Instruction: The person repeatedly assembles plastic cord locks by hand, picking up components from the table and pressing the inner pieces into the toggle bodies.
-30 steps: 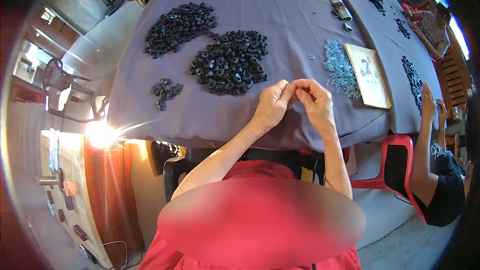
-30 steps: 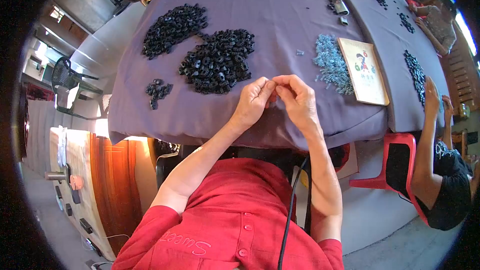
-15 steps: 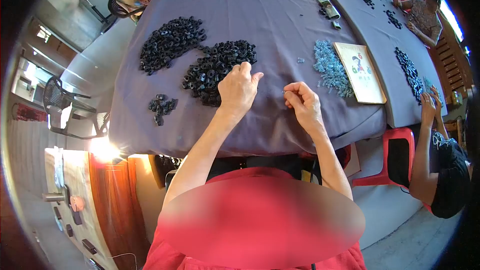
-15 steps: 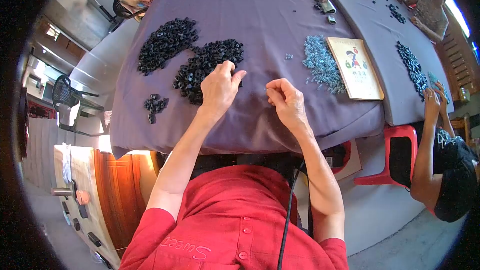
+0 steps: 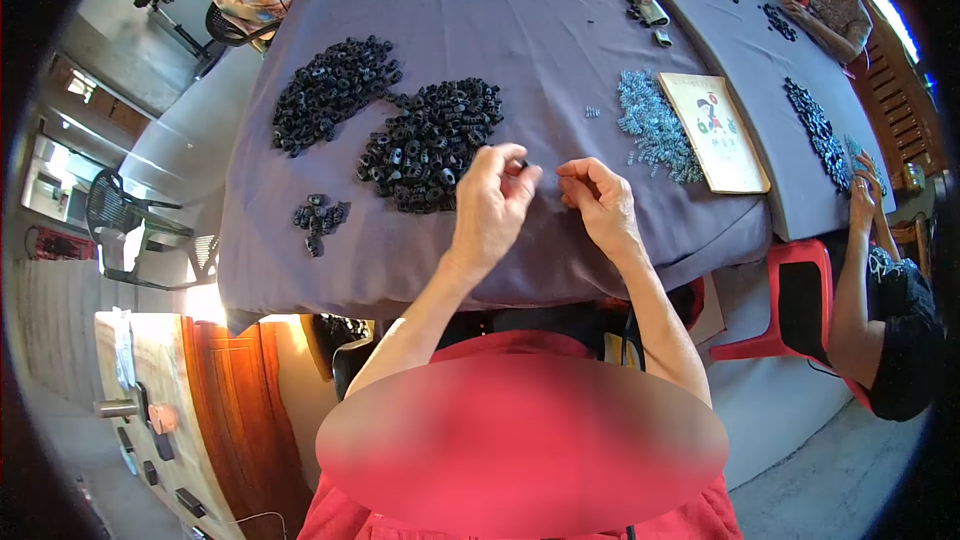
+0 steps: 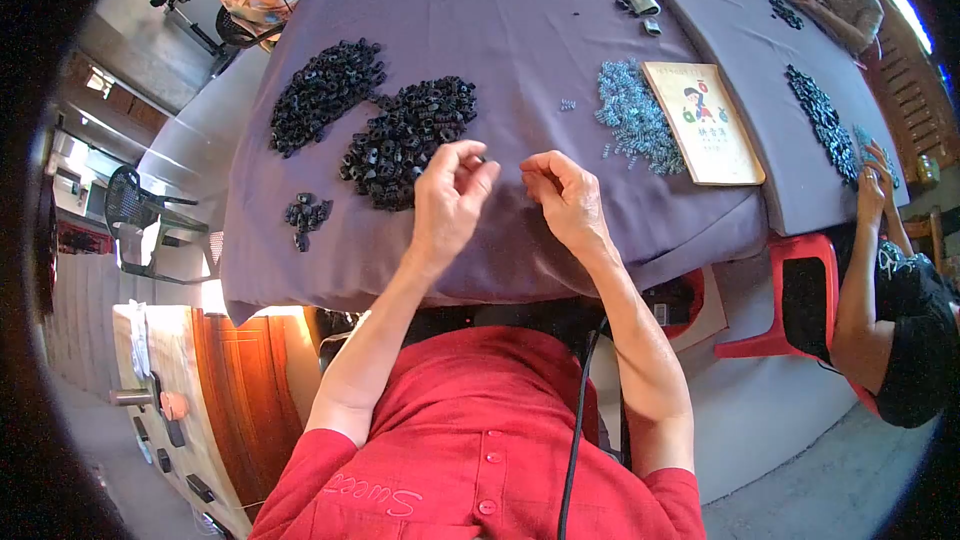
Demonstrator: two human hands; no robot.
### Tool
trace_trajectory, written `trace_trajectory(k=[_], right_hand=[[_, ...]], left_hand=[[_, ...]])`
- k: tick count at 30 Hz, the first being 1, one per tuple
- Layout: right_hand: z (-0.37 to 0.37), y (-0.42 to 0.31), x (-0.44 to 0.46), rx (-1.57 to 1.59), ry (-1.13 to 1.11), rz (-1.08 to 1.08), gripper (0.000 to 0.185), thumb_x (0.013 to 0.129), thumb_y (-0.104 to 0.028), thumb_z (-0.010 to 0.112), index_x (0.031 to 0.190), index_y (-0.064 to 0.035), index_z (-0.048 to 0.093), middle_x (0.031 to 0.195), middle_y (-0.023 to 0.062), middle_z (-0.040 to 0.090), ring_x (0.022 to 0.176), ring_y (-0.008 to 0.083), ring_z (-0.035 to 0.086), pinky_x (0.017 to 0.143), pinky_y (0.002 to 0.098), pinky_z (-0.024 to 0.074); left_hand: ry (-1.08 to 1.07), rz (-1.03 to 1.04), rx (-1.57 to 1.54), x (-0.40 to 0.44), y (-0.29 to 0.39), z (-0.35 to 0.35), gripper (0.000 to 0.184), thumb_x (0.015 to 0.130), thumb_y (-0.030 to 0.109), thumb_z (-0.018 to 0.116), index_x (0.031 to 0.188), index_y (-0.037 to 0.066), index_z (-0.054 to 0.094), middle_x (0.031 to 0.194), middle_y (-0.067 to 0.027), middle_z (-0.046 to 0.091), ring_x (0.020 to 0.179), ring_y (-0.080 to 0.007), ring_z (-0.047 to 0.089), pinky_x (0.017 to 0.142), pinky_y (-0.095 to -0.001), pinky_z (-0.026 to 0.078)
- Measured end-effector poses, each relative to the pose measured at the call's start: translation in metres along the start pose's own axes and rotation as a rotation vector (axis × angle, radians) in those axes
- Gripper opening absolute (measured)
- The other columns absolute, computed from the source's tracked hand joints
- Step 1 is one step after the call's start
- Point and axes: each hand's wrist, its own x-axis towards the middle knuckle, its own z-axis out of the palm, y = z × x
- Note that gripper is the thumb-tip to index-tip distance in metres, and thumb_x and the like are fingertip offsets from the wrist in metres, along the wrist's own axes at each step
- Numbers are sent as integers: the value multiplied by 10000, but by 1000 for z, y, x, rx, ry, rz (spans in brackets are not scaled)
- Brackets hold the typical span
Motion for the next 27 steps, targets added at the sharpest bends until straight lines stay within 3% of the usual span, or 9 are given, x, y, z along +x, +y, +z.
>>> trace_trajectory(k=[9, 12, 16, 21, 27], right_hand=[[-2, 1, -1, 21, -9, -26, 88, 851, -16, 562, 916, 4, 618, 717, 2, 600, 653, 64, 545, 601, 208, 459], [-1, -4, -3, 36, 5, -34, 86, 851, -16, 566, 916, 1, 620, 725, 2, 604, 651, 60, 542, 602, 203, 453], [1, -2, -4, 54, 43, -77, 77, 845, -11, 574, 905, -4, 621, 716, -2, 593, 663, 57, 538, 597, 203, 440], [4, -8, -5, -35, 31, -214, 70, 823, 14, 577, 878, -5, 616, 756, 26, 598, 669, 79, 546, 589, 224, 440], [10, -13, -8, -255, 47, -384, 84, 778, 47, 587, 842, -4, 603, 786, 106, 587, 680, 194, 592, 590, 276, 456]], left_hand=[[-85, -6, -76, -18, -13, 15, 223, 741, -25, 688, 948, 17, 618, 831, -8, 541, 648, -82, 499, 581, -218, 428], [-56, -41, -187, -17, -16, 17, 181, 799, 13, 650, 975, 28, 613, 834, 0, 550, 665, -79, 526, 590, -219, 445], [-49, -578, -881, -11, -12, 15, 172, 898, 95, 548, 1054, 35, 585, 831, -39, 606, 667, -90, 573, 594, -219, 476], [-28, -669, -1019, -11, -15, 18, 158, 889, 94, 566, 1035, 42, 594, 801, -31, 616, 648, -84, 569, 579, -205, 464], [-53, -649, -1025, -13, -16, 19, 141, 879, 86, 580, 1011, 42, 601, 767, -9, 603, 613, -78, 560, 564, -204, 455]])
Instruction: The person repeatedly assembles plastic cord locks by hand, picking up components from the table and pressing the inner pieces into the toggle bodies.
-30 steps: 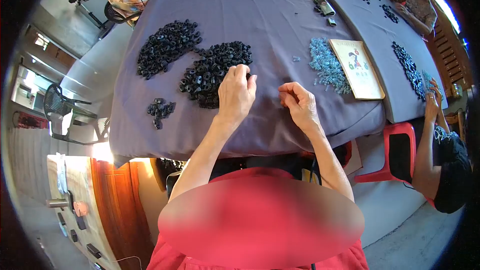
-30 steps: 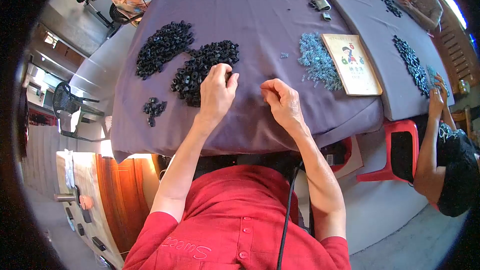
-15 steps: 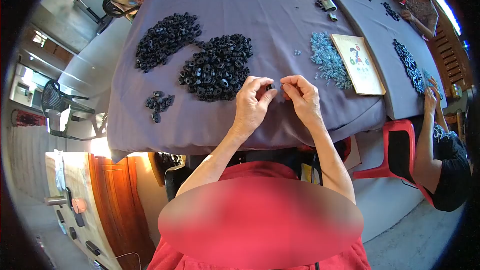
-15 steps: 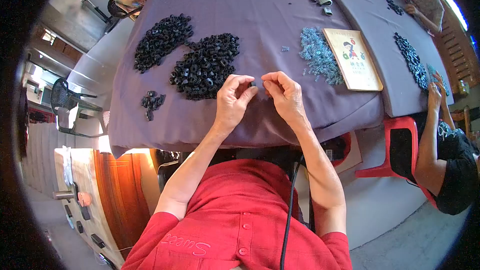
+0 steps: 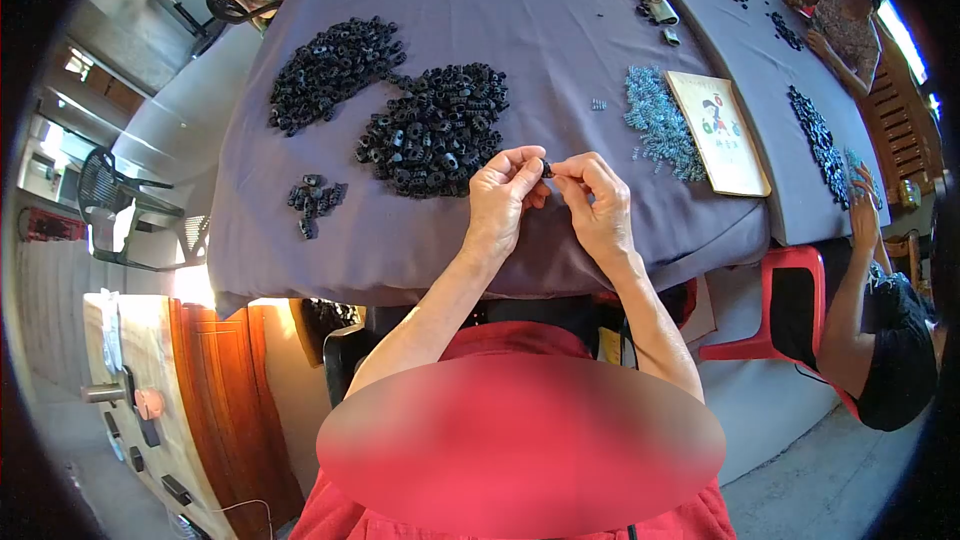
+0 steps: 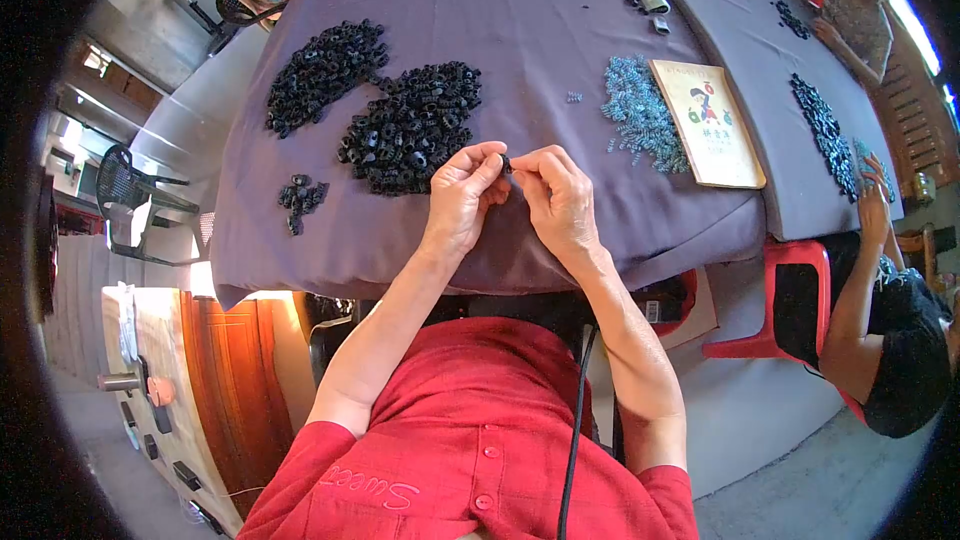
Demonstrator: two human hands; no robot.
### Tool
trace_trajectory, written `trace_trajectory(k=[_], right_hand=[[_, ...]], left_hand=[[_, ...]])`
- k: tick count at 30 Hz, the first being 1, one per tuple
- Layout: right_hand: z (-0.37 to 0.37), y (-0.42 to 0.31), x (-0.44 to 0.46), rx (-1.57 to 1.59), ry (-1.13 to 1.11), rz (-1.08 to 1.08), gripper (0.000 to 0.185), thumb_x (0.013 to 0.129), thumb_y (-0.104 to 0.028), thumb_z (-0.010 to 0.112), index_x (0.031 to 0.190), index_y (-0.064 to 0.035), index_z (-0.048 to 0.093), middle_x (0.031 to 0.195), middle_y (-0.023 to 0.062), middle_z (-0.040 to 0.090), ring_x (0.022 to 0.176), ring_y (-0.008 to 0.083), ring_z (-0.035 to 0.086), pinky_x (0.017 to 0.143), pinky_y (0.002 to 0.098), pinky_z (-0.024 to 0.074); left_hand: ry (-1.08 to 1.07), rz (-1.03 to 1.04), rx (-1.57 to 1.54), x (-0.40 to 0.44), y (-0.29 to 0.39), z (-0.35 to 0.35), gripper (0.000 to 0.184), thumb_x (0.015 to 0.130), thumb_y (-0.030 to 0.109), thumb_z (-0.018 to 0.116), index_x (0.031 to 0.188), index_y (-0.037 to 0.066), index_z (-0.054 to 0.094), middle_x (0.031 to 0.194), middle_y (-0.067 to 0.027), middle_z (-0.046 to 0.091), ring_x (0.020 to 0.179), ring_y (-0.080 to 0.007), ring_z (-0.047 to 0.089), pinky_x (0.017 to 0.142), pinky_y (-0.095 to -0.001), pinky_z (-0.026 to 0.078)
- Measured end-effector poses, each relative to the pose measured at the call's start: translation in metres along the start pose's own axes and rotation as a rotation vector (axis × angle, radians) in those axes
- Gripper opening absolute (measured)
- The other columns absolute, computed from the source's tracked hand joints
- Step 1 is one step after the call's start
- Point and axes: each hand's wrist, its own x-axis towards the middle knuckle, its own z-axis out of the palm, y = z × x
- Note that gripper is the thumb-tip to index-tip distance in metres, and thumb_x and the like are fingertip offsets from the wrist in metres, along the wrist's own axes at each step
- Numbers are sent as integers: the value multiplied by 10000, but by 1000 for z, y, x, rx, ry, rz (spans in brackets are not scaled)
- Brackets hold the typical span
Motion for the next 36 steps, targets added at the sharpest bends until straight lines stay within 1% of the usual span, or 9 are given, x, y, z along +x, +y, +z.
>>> trace_trajectory(k=[3, 6, 9, 12, 18, 20, 24, 30, 36], right_hand=[[3, -2, 0, -14, 84, -47, 72, 771, 47, 593, 820, -6, 598, 772, 114, 575, 678, 221, 592, 586, 281, 453], [4, 0, -1, -47, 68, -79, 77, 758, 36, 615, 814, -10, 590, 764, 92, 578, 667, 187, 591, 571, 269, 445], [1, 7, -2, 84, -14, 53, 98, 742, 14, 654, 809, -17, 589, 763, 54, 594, 656, 123, 573, 562, 247, 437], [-2, -2, -1, 285, -46, 325, 104, 743, -11, 678, 797, -17, 589, 738, 11, 605, 651, 63, 540, 570, 224, 435], [-11, 4, 9, 137, -177, 329, 127, 760, -67, 688, 857, -9, 631, 703, -2, 605, 647, 54, 522, 601, 215, 441], [-23, 15, 22, 186, -188, 381, 173, 751, -97, 696, 893, -14, 644, 730, 13, 608, 659, 69, 520, 613, 230, 442], [-42, 42, 57, -409, -44, 136, 125, 781, -113, 587, 868, -47, 647, 853, 137, 612, 794, 277, 600, 717, 359, 468], [-34, 73, 85, -709, -147, 89, 130, 802, -128, 559, 878, -81, 653, 904, 141, 598, 897, 309, 578, 770, 402, 462], [-32, 79, 94, -779, -252, 88, 105, 796, -112, 567, 856, -83, 649, 899, 126, 604, 898, 314, 577, 774, 419, 456]], left_hand=[[-4, -1, 11, -2, 1, 1, 140, 873, 82, 587, 1005, 38, 603, 763, -7, 601, 607, -79, 558, 550, -204, 450], [-43, -23, 2, 1, 0, -3, 142, 867, 83, 596, 1000, 37, 609, 764, -9, 605, 605, -81, 559, 543, -205, 452], [-108, -83, 27, 2, 2, -8, 146, 860, 89, 607, 996, 37, 615, 767, -12, 610, 609, -83, 560, 543, -207, 455], [-160, -177, -15, 0, 8, -13, 151, 855, 96, 615, 993, 36, 619, 774, -16, 616, 615, -84, 561, 540, -206, 453], [-180, -139, -177, 4, 1, -16, 138, 861, 100, 605, 988, 45, 615, 807, -45, 628, 638, -100, 566, 568, -224, 459], [-176, -137, -216, 4, 0, -18, 128, 867, 99, 596, 984, 49, 612, 821, -64, 630, 645, -108, 568, 581, -232, 462], [-171, -139, -204, 3, 0, -15, 114, 881, 99, 576, 977, 47, 607, 843, -101, 632, 653, -119, 573, 592, -238, 471], [-137, -126, -187, 3, 2, -14, 109, 896, 92, 546, 975, 37, 599, 866, -127, 635, 666, -131, 593, 597, -242, 501], [-139, -127, -172, 4, 2, -13, 116, 902, 89, 536, 988, 32, 589, 877, -136, 636, 671, -135, 600, 595, -246, 506]])
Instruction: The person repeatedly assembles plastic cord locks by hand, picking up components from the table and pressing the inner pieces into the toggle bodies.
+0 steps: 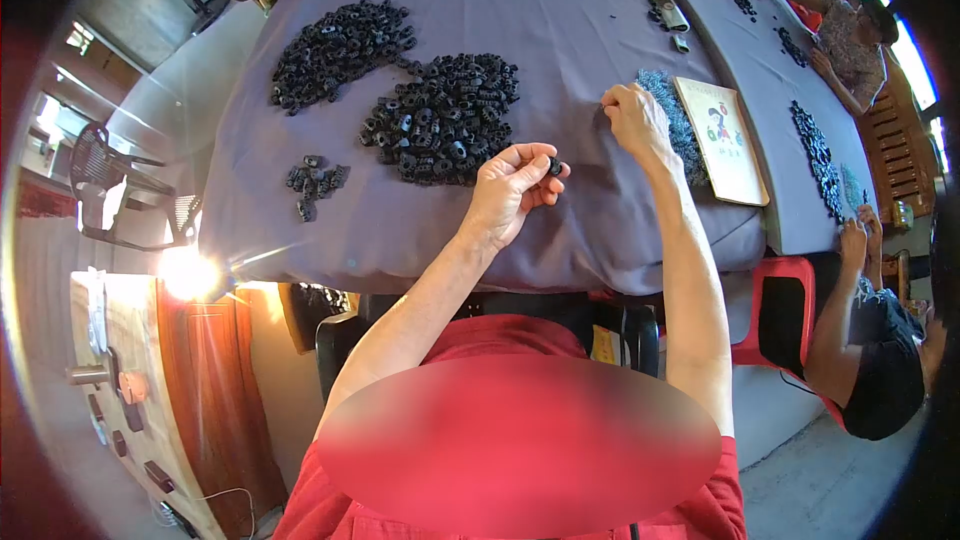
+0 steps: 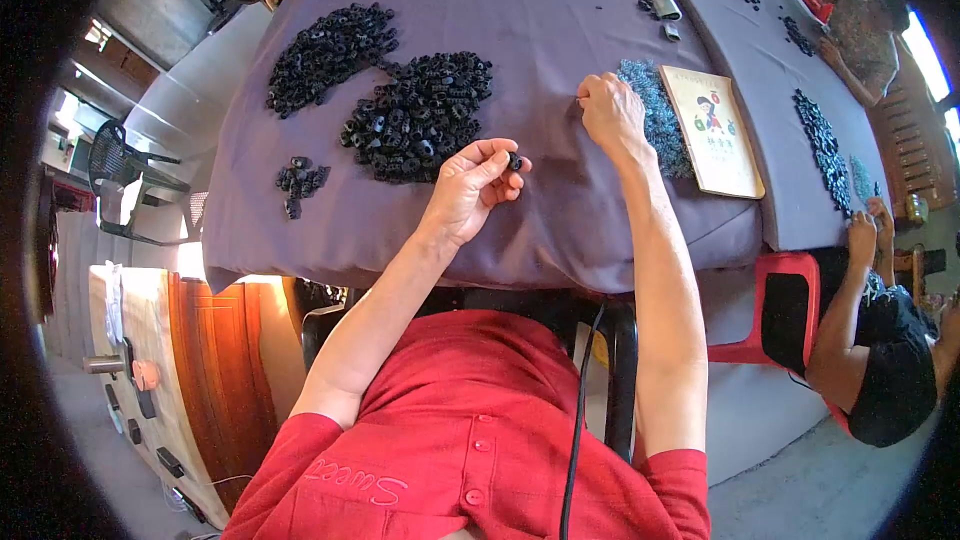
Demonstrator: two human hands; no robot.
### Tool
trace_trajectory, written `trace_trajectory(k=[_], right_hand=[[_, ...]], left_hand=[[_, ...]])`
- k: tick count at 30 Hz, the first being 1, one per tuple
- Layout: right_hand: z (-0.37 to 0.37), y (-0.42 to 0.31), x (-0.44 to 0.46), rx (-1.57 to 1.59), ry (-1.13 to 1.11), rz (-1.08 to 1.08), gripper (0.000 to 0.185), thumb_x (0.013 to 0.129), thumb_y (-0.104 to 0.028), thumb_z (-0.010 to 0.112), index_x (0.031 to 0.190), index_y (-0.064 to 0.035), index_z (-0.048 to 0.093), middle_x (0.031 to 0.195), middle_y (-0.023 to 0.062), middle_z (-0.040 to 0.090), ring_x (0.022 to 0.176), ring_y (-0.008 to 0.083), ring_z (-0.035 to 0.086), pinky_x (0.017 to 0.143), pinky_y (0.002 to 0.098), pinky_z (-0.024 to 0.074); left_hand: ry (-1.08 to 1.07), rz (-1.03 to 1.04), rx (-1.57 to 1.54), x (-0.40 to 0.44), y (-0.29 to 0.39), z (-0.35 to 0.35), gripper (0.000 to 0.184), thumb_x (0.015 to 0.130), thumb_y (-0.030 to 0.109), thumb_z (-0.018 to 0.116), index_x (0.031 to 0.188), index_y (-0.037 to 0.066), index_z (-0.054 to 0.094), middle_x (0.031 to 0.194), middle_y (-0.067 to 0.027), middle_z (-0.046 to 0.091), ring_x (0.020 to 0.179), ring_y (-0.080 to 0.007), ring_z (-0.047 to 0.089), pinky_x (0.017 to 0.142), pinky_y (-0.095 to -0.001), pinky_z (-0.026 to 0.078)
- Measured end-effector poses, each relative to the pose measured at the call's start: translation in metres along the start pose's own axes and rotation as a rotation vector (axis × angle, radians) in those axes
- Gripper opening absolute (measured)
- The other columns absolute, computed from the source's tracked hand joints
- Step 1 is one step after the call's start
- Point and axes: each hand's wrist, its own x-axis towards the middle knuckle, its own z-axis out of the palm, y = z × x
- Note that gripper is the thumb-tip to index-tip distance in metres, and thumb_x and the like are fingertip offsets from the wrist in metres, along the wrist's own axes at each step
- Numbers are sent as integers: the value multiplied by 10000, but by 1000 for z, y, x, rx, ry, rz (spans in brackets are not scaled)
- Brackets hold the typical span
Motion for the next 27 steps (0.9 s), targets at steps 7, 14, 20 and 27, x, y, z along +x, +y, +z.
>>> trace_trajectory(k=[7, 14, 20, 27], right_hand=[[1, -16, -20, 31, 155, -108, 82, 802, -107, 550, 870, -62, 560, 881, 121, 566, 877, 312, 537, 767, 430, 417], [-12, -61, -80, 740, 146, 167, 85, 802, -15, 545, 882, -21, 518, 769, 141, 591, 701, 307, 587, 632, 334, 461], [-8, -48, -73, 361, 226, 40, 57, 802, -82, 558, 848, -48, 557, 841, 127, 588, 790, 322, 577, 686, 399, 452], [-1, -31, -46, 161, 287, -77, 113, 748, -60, 604, 857, -78, 626, 892, 100, 572, 880, 297, 549, 752, 388, 449]], left_hand=[[5, 9, -9, -1, 0, 0, 116, 900, 84, 538, 993, 32, 583, 888, -136, 636, 675, -134, 595, 608, -244, 496], [5, 31, -4, 1, -3, -1, 124, 896, 91, 547, 1004, 38, 578, 883, -124, 637, 673, -131, 589, 608, -228, 485], [-2, 63, 167, -4, -6, 4, 120, 897, 94, 550, 1001, 43, 581, 873, -100, 645, 661, -100, 585, 594, -218, 482], [-37, 69, 151, -9, -4, 2, 120, 895, 109, 560, 993, 45, 586, 865, -89, 646, 665, -89, 585, 589, -209, 483]])
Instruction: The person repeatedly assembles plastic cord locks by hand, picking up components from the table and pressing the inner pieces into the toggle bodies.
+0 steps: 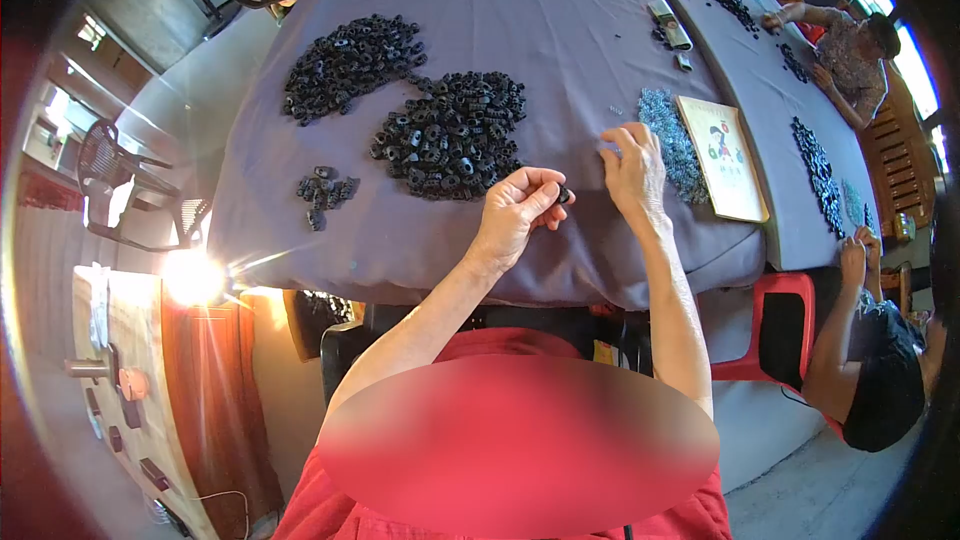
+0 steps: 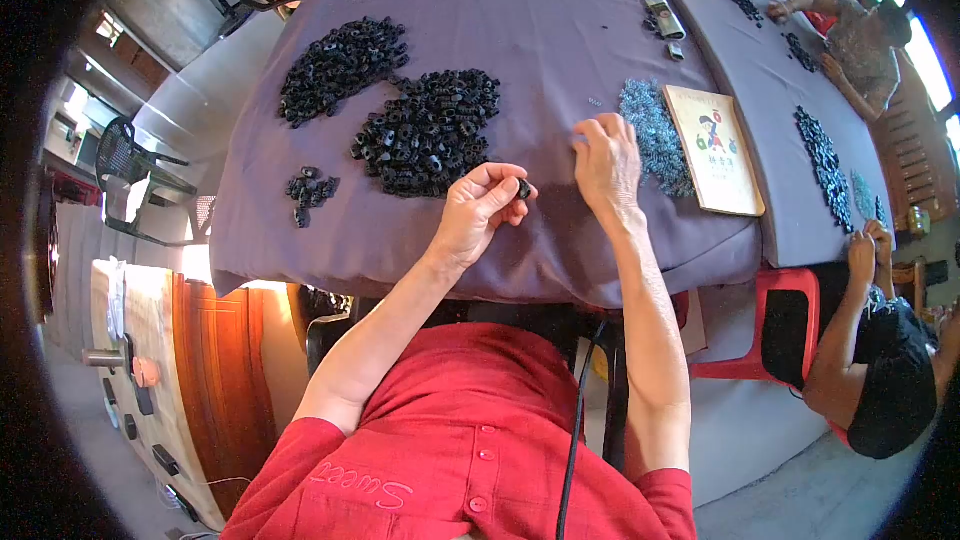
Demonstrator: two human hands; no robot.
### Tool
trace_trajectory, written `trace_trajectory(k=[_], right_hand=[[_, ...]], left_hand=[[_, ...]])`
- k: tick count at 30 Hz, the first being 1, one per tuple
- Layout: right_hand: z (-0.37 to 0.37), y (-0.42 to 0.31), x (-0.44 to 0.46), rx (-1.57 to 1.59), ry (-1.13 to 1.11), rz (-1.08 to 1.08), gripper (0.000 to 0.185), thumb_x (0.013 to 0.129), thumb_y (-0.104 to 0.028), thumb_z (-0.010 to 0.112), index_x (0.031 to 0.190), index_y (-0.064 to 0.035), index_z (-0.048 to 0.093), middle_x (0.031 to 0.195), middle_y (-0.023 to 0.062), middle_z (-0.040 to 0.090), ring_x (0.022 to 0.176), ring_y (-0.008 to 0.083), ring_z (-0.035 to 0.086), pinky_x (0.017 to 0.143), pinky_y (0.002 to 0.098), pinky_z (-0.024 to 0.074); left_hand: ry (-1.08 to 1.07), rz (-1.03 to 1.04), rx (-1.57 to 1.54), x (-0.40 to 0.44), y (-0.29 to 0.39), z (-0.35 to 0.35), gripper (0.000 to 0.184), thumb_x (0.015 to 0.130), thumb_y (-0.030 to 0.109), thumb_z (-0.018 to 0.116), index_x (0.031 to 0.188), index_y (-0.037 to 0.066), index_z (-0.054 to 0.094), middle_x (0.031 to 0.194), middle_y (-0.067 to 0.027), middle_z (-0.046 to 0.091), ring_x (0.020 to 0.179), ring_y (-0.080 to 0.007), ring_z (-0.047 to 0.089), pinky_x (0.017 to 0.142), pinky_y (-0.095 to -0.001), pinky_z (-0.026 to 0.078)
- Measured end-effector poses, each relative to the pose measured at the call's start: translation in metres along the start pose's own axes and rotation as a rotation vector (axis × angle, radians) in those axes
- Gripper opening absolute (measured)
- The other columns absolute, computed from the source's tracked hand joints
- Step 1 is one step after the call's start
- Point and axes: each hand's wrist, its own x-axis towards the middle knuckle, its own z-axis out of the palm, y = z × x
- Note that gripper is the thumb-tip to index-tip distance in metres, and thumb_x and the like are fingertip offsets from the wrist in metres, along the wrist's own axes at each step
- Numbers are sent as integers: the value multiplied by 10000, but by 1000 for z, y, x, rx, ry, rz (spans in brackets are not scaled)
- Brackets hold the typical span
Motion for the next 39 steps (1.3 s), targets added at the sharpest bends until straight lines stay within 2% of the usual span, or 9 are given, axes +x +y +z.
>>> trace_trajectory(k=[2, 5, 8, 18, 22, 25, 26, 30, 39], right_hand=[[8, -15, 10, 38, 9, -119, 113, 739, -59, 605, 849, -66, 629, 892, 107, 574, 881, 299, 543, 761, 391, 448], [30, -34, 29, 245, -195, -131, 106, 742, -69, 602, 844, -61, 631, 894, 125, 579, 871, 324, 549, 760, 402, 448], [54, -42, 44, 304, -183, -140, 112, 742, -71, 603, 851, -60, 627, 902, 128, 580, 876, 331, 554, 759, 413, 447], [71, -47, 58, 167, -359, -148, 139, 792, -94, 579, 923, -51, 562, 913, 149, 580, 891, 355, 554, 746, 436, 442], [73, -38, 42, 207, -133, -70, 170, 823, -106, 563, 982, -49, 583, 914, 160, 605, 884, 348, 578, 740, 400, 461], [43, -34, 26, 445, -203, 180, 175, 823, -103, 566, 974, -23, 597, 812, 156, 612, 775, 293, 609, 682, 356, 474], [29, -37, 20, 556, -230, 311, 137, 839, -94, 561, 925, 4, 603, 701, 94, 595, 656, 178, 582, 601, 291, 465], [-3, -34, -13, 961, -161, 548, 131, 903, -111, 522, 934, -7, 596, 750, 10, 581, 635, 73, 539, 585, 213, 465], [-17, -24, -49, 1223, -62, 646, 177, 919, -87, 505, 1033, 9, 601, 824, 47, 600, 682, 93, 582, 622, 227, 511]], left_hand=[[10, 6, 5, -3, 0, 0, 122, 896, 114, 561, 993, 45, 586, 864, -87, 646, 666, -88, 585, 587, -209, 484], [-4, -6, 28, -6, 1, -2, 129, 896, 120, 562, 998, 46, 586, 866, -84, 644, 661, -85, 581, 589, -211, 485], [-18, -16, 42, -10, 4, -2, 137, 895, 124, 563, 1005, 46, 586, 867, -83, 642, 661, -84, 577, 590, -212, 485], [-13, -4, -47, -9, 1, -5, 155, 900, 122, 554, 1033, 46, 580, 876, -86, 639, 670, -91, 575, 602, -217, 484], [0, -6, -74, -10, 2, -6, 155, 898, 115, 557, 1030, 38, 582, 883, -87, 639, 671, -93, 577, 603, -218, 484], [23, 5, -101, -9, 1, -6, 154, 893, 108, 563, 1028, 36, 584, 879, -83, 640, 673, -92, 578, 601, -216, 483], [29, 8, -108, -8, 0, -5, 154, 891, 106, 566, 1027, 36, 584, 876, -81, 641, 673, -92, 578, 599, -214, 483], [99, -17, -9, 3, 0, 2, 145, 884, 102, 575, 1015, 43, 596, 850, -50, 647, 645, -79, 574, 575, -200, 473], [79, 35, 58, 16, -11, 17, 141, 889, 103, 567, 1010, 42, 609, 855, -59, 638, 644, -82, 574, 570, -198, 471]])
